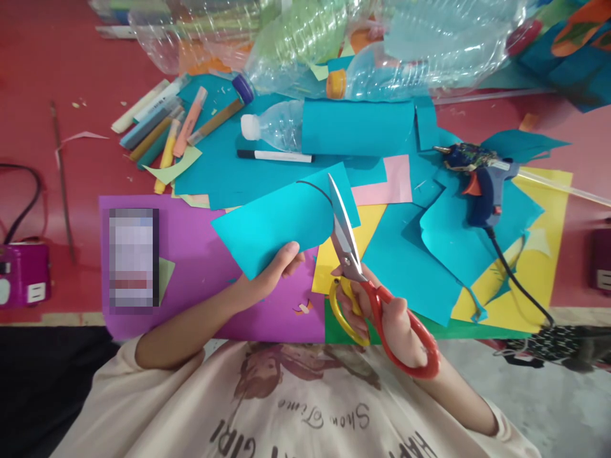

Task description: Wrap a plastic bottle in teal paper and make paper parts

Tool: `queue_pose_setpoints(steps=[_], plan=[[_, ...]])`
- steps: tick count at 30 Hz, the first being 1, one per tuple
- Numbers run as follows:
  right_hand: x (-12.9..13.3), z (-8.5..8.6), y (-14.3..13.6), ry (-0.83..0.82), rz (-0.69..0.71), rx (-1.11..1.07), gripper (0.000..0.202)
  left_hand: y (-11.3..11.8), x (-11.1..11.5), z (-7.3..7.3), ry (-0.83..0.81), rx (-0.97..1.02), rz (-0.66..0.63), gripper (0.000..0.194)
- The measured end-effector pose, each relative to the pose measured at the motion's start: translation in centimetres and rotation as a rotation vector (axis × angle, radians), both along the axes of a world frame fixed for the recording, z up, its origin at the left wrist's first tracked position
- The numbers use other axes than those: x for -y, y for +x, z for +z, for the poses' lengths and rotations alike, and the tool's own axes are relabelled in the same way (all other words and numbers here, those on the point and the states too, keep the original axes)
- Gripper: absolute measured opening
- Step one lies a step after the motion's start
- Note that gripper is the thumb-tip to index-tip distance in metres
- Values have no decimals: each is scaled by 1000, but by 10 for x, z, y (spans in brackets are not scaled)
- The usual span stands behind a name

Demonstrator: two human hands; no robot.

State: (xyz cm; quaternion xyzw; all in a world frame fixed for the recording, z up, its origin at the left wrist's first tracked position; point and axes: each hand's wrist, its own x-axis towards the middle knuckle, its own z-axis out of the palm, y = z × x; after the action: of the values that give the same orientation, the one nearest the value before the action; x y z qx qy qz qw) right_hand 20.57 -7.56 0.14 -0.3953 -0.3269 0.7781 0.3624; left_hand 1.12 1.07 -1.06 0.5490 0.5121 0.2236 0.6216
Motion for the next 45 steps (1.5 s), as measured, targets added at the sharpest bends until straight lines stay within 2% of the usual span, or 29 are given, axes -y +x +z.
queue_pose_setpoints(steps=[9, 16, 28, 33, 42, 45], plan=[[2, -4, 5, -13, -3, 14, 72, -6, -5, 6, -16, -38, -30, 46], [2, -5, 10, -44, 18, 54, 75, -1, -9, 13, -49, -88, 21, 42], [4, -4, 14, -33, -3, 158, 70, -10, -7, -3, -90, 17, 49, 45], [4, -3, 12, -11, -41, 150, 68, -11, -7, -4, -91, 36, 70, 45], [0, 4, 13, -38, 0, 178, 76, -13, -8, -9, -80, 58, 146, 43], [3, 5, 12, -56, 17, 191, 77, -12, -8, -6, -54, 55, 121, 46]])
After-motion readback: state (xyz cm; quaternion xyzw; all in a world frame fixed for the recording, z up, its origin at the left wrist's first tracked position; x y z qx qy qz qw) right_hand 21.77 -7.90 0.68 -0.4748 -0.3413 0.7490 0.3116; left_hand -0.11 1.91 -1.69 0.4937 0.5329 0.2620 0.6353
